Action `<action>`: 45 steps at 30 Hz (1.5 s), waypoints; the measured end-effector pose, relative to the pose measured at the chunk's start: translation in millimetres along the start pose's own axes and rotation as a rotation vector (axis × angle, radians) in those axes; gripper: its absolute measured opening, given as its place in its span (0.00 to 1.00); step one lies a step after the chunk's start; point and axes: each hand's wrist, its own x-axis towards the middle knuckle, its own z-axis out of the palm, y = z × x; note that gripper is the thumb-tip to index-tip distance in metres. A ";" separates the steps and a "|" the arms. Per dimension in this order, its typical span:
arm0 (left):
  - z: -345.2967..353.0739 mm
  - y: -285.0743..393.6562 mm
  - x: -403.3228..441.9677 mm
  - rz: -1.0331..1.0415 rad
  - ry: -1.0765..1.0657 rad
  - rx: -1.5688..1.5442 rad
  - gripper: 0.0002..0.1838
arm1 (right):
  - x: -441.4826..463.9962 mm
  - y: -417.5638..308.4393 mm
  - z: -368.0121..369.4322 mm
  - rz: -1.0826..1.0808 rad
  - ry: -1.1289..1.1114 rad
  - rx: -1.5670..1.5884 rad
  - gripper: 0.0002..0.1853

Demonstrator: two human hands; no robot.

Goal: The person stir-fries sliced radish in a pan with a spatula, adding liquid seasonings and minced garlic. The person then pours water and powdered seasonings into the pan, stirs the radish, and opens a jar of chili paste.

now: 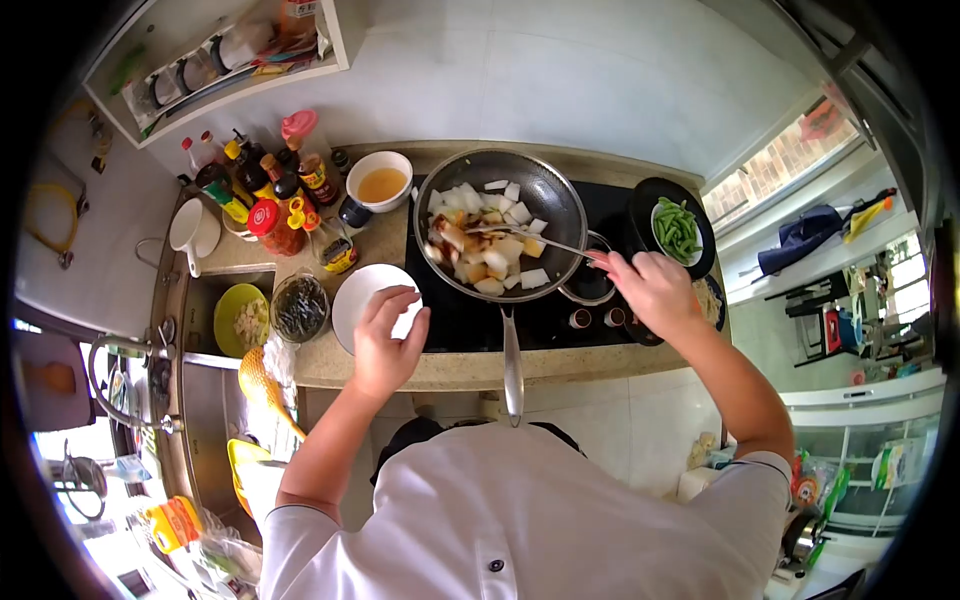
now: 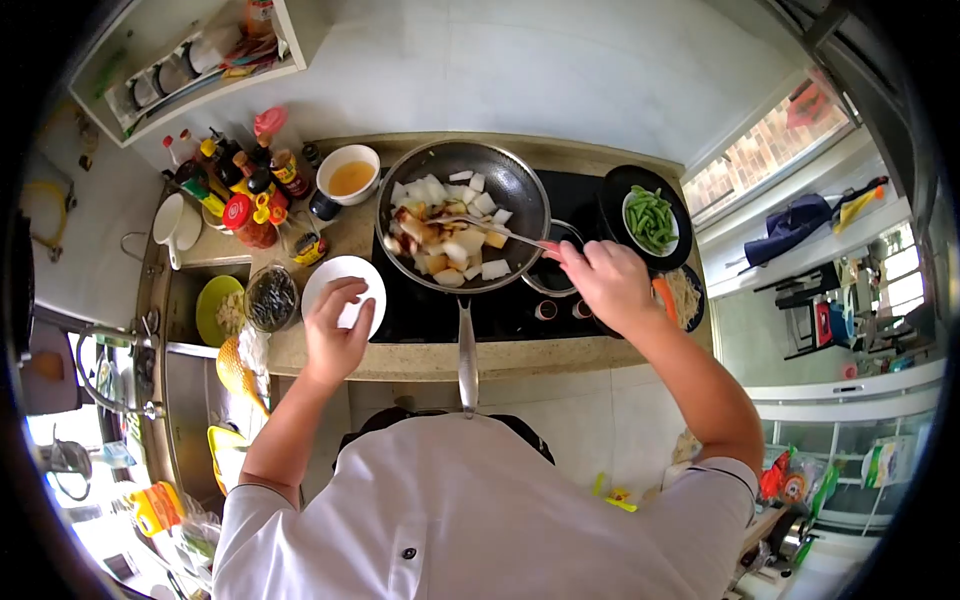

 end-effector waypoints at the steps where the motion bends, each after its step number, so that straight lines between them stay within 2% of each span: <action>1: 10.0 -0.2 -3.8 -0.077 0.010 -0.017 0.09 | -1.4 8.5 -9.8 -0.001 -0.011 -0.026 0.19; 4: 39.2 -45.0 -8.2 -0.346 0.107 -0.044 0.06 | -8.6 36.0 -8.6 0.058 0.007 -0.072 0.18; 6: 42.5 -86.4 4.9 -0.402 0.103 0.186 0.07 | -11.3 47.7 7.6 0.149 -0.041 -0.109 0.18; 8: 49.2 -135.7 25.4 -0.402 0.052 0.244 0.09 | -1.5 50.5 23.6 0.206 -0.015 -0.057 0.16; 10: 69.9 -181.1 46.2 -0.320 -0.043 0.436 0.13 | 11.3 44.0 37.5 0.257 -0.058 -0.061 0.15; 13: 98.0 -222.4 90.2 -0.548 -0.411 0.604 0.18 | 31.4 25.0 50.0 0.257 -0.067 -0.071 0.15; 14: 99.1 -229.6 100.0 -0.543 -0.415 0.590 0.18 | 37.9 19.8 51.1 0.258 -0.076 -0.084 0.15; 16: 108.9 -240.4 113.3 -0.731 -0.436 0.498 0.18 | 52.4 6.2 43.5 0.249 -0.082 -0.131 0.15; 17: 111.1 -240.7 117.6 -0.760 -0.460 0.452 0.20 | 55.6 5.4 41.7 0.223 -0.078 -0.173 0.15; 18: 122.0 -260.8 117.2 -0.710 -0.496 0.453 0.21 | 58.9 3.6 41.0 0.203 -0.087 -0.241 0.16; 22: 120.1 -264.5 125.9 -0.581 -0.610 0.581 0.20 | 72.9 -2.3 41.3 0.208 -0.131 -0.286 0.17; 24: 115.3 -263.0 126.3 -0.546 -0.648 0.629 0.19 | 75.5 -1.9 37.4 0.186 -0.185 -0.173 0.18; 26: 100.7 -250.8 124.9 -0.598 -0.742 0.688 0.19 | 72.2 2.3 23.6 0.173 -0.190 -0.147 0.17; 30: 96.7 -284.1 115.5 -0.666 -0.787 0.702 0.19 | 74.5 17.8 -15.1 0.295 -0.274 -0.114 0.13; 31: 91.7 -285.5 120.6 -0.634 -0.886 0.709 0.17 | 77.9 21.8 -20.6 0.316 -0.305 -0.132 0.12; 34: 89.1 -272.2 123.3 -0.671 -0.877 0.706 0.16 | 91.0 28.2 -31.0 0.398 -0.373 -0.175 0.12; 36: 87.7 -260.9 124.2 -0.623 -0.905 0.724 0.17 | 96.9 32.2 -33.2 0.476 -0.491 -0.148 0.15; 37: 85.7 -257.2 122.7 -0.580 -0.929 0.738 0.17 | 99.3 35.1 -31.2 0.578 -0.545 -0.114 0.20; 38: 85.6 -261.0 118.9 -0.581 -0.931 0.743 0.17 | 103.3 37.9 -30.9 0.580 -0.545 -0.109 0.20; 41: 82.6 -264.0 105.0 -0.538 -0.812 0.697 0.14 | 121.0 51.9 -40.0 0.744 -0.910 -0.019 0.27; 43: 50.2 -220.7 107.7 -0.581 -0.422 0.475 0.09 | 119.9 83.6 -35.1 0.754 -1.104 0.065 0.30; 45: 23.6 -177.0 124.0 -0.515 -0.392 0.399 0.11 | 122.3 97.8 -36.2 0.771 -1.220 0.237 0.30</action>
